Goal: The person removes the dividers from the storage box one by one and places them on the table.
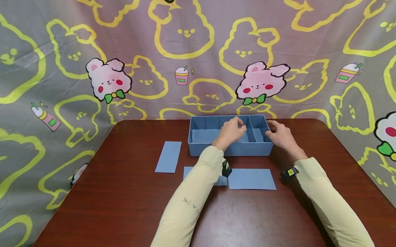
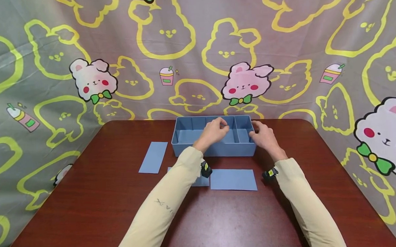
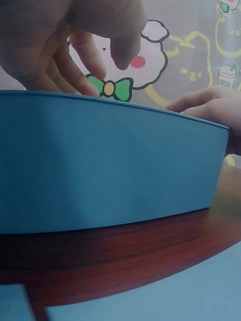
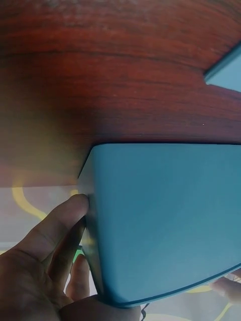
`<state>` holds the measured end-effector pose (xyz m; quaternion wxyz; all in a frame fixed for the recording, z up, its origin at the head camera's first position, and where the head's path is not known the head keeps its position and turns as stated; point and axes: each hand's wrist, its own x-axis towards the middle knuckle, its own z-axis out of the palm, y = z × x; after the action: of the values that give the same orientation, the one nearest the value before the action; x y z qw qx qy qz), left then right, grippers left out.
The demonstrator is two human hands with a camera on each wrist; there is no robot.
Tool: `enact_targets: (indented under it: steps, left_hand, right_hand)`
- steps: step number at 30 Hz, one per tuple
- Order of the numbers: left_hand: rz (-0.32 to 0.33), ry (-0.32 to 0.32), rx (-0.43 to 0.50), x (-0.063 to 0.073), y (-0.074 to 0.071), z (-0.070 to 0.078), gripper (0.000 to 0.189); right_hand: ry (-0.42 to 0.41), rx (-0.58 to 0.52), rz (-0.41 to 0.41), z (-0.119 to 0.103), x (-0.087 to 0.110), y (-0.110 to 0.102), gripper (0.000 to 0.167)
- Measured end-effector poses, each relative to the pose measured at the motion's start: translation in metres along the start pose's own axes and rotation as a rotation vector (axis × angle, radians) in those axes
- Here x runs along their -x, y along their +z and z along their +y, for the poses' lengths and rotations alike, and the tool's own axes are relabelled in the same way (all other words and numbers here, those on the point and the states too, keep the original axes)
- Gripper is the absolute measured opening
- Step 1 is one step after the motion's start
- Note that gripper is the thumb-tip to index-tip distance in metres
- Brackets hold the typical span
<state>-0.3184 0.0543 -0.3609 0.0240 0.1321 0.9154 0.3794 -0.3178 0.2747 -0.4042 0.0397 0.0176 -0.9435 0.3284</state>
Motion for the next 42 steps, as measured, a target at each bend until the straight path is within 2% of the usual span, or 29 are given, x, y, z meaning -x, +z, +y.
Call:
enact_targets:
  steps: [5, 10, 15, 20, 27, 35, 42]
  left_hand:
    - [-0.044, -0.024, 0.034, -0.005, 0.01, 0.004, 0.026]
    - [-0.077, -0.017, 0.041, -0.005, 0.017, 0.009, 0.034]
    - [-0.078, -0.023, 0.097, -0.004, 0.019, 0.015, 0.048]
    - [-0.074, -0.049, 0.136, -0.005, 0.023, 0.015, 0.054]
    - [-0.061, -0.092, 0.13, -0.01, 0.032, 0.015, 0.054]
    - [-0.081, -0.103, 0.136, -0.01, 0.039, 0.023, 0.054]
    - [-0.08, -0.131, 0.127, -0.012, 0.042, 0.022, 0.057]
  right_hand:
    - [0.012, -0.001, 0.005, 0.0, 0.0, 0.001, 0.056]
    - [0.005, -0.001, 0.007, 0.002, -0.001, 0.001, 0.056]
    - [-0.003, -0.003, 0.013, 0.002, -0.002, 0.001, 0.055]
    - [-0.001, 0.003, 0.015, 0.003, -0.003, 0.001, 0.055]
    - [0.005, 0.0, 0.007, 0.005, -0.003, 0.002, 0.056]
    - [0.005, 0.004, 0.002, 0.002, -0.002, 0.001, 0.055]
    - [0.004, 0.008, -0.001, 0.0, -0.001, 0.0, 0.056]
